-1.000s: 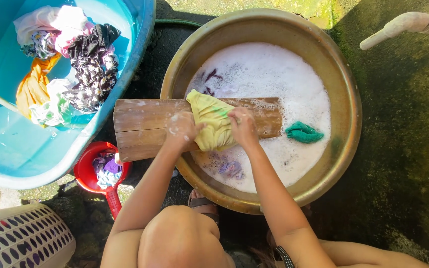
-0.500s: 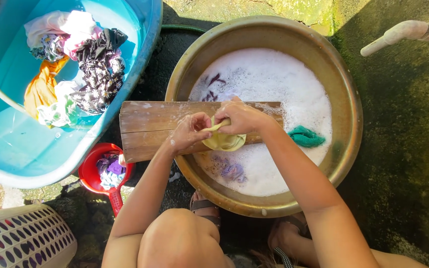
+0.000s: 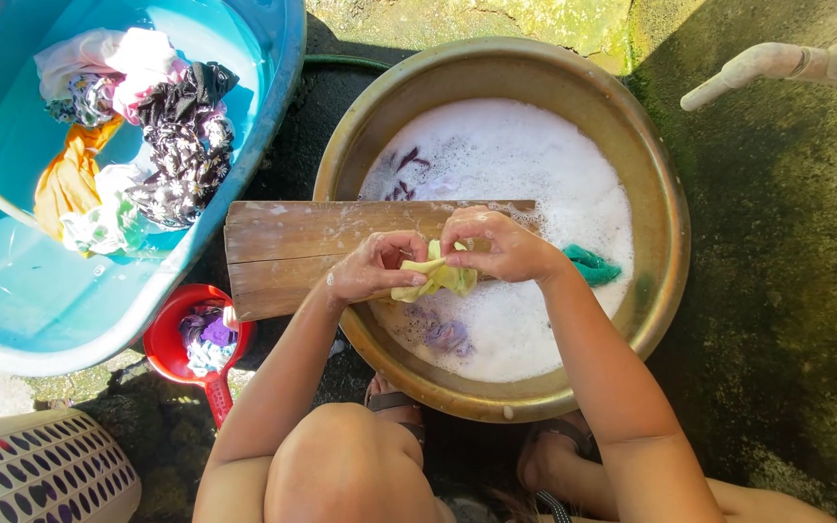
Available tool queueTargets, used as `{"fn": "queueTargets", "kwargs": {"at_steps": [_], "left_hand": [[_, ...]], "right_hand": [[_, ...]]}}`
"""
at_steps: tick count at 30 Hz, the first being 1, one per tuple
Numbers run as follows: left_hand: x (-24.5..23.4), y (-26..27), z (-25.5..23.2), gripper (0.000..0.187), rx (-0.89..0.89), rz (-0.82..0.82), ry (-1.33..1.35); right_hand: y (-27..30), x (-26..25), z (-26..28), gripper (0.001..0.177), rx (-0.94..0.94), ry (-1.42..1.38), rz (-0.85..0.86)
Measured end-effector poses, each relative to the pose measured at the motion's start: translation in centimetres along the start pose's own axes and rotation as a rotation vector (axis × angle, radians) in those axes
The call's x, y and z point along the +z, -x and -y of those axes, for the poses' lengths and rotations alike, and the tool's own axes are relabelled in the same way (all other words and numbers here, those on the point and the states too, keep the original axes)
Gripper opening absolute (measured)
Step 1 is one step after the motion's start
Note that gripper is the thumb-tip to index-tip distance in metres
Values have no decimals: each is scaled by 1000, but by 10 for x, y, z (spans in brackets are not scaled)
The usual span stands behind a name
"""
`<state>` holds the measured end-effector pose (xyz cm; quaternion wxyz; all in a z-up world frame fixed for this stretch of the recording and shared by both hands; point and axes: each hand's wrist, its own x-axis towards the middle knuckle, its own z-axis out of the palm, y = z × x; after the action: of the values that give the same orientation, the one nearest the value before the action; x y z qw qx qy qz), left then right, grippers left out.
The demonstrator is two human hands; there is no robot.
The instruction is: Hand-washing clothes in a basin with soapy water using a wooden scrub board and a brush.
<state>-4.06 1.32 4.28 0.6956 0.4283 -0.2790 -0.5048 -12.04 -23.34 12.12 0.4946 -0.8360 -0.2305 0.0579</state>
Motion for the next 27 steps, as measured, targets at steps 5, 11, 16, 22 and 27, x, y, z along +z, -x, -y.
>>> {"fn": "queueTargets", "kwargs": {"at_steps": [5,11,16,22,27], "left_hand": [[-1,-4,4,22,-20,-120,-77],[35,-3,-52,20,307,-126,-709],[14,11,-63,28,351,-68,-799],[53,17,-82,25,120,-168,-1658],[95,13,-91,26,-40,-111,-1614]], "right_hand": [[6,-5,6,9,-61,-196,-100],[18,-15,2,8,109,-132,-163],[33,-28,4,22,162,339,-141],[55,-45,19,33,189,438,-158],[57,-49,21,30,341,523,-250]]}}
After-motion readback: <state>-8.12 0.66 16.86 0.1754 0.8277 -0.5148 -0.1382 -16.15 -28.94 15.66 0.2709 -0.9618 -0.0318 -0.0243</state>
